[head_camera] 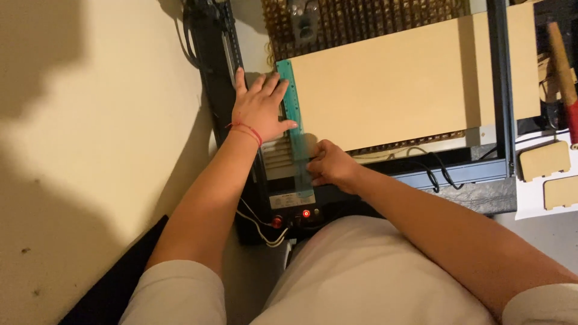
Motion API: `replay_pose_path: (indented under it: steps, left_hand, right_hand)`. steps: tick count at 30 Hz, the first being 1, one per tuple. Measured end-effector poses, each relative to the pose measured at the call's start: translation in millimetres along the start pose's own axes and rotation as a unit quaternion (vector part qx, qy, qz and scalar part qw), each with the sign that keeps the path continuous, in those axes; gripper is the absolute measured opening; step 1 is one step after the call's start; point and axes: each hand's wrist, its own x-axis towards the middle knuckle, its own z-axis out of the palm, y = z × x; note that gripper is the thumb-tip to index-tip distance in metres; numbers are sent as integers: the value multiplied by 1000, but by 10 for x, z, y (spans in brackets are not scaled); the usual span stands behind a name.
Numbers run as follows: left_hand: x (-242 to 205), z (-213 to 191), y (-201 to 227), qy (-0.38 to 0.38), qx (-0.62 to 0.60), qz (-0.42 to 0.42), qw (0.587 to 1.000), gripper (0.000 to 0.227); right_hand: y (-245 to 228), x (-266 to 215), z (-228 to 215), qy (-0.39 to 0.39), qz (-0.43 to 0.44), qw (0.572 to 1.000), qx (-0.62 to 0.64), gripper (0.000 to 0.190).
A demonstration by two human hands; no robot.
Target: The person removes a small wooden piece from a larger board and places the board onto the bed of a 3D printer. They then use a ruler to measure the board's position on the printer bed and adjust the printer's extruder head.
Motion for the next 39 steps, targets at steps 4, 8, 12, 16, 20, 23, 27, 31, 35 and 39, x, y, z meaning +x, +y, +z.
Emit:
replay_pose_path:
  steps: [4, 8, 12, 16, 20, 23, 27, 31, 35, 39]
  left_hand:
    - [51, 91, -47, -2, 5, 3, 1000, 89]
    - [115, 243, -81, 54, 70, 4, 996, 98]
    - [124, 268, -92, 53, 60, -2, 997, 98]
    - [119, 242, -88, 52, 56, -4, 997, 98]
    - [122, 237, -98, 57, 56, 1, 997, 97]
    - [127, 230, -93, 52, 56, 1, 997, 97]
    - [127, 193, -84, 30, 45, -9, 999, 94]
    - [114, 225, -104, 41, 42, -4, 998, 92]
    - [108, 196, -96, 55, 36, 1, 998, 87]
    - [123, 222, -100, 48, 28, -8, 998, 84]
  right_hand:
    - [-79, -11, -139, 5, 16, 992, -128, 27]
    - [-65, -90, -288, -8, -176, 838, -517, 28]
    - [-6, -81, -326, -77, -366, 661, -651, 35]
    - [-79, -119, -272, -66, -443, 605, -659, 30]
    - [-189, -151, -210, -85, -534, 497, -679, 36]
    - [-233, -164, -165, -72, -589, 435, -677, 22]
    - [-69, -139, -90, -25, -542, 504, -672, 23]
    - [161, 4, -117, -39, -430, 605, -669, 27]
    - [133, -29, -123, -82, -400, 644, -647, 20]
    - [78, -91, -100, -77, -389, 682, -615, 15]
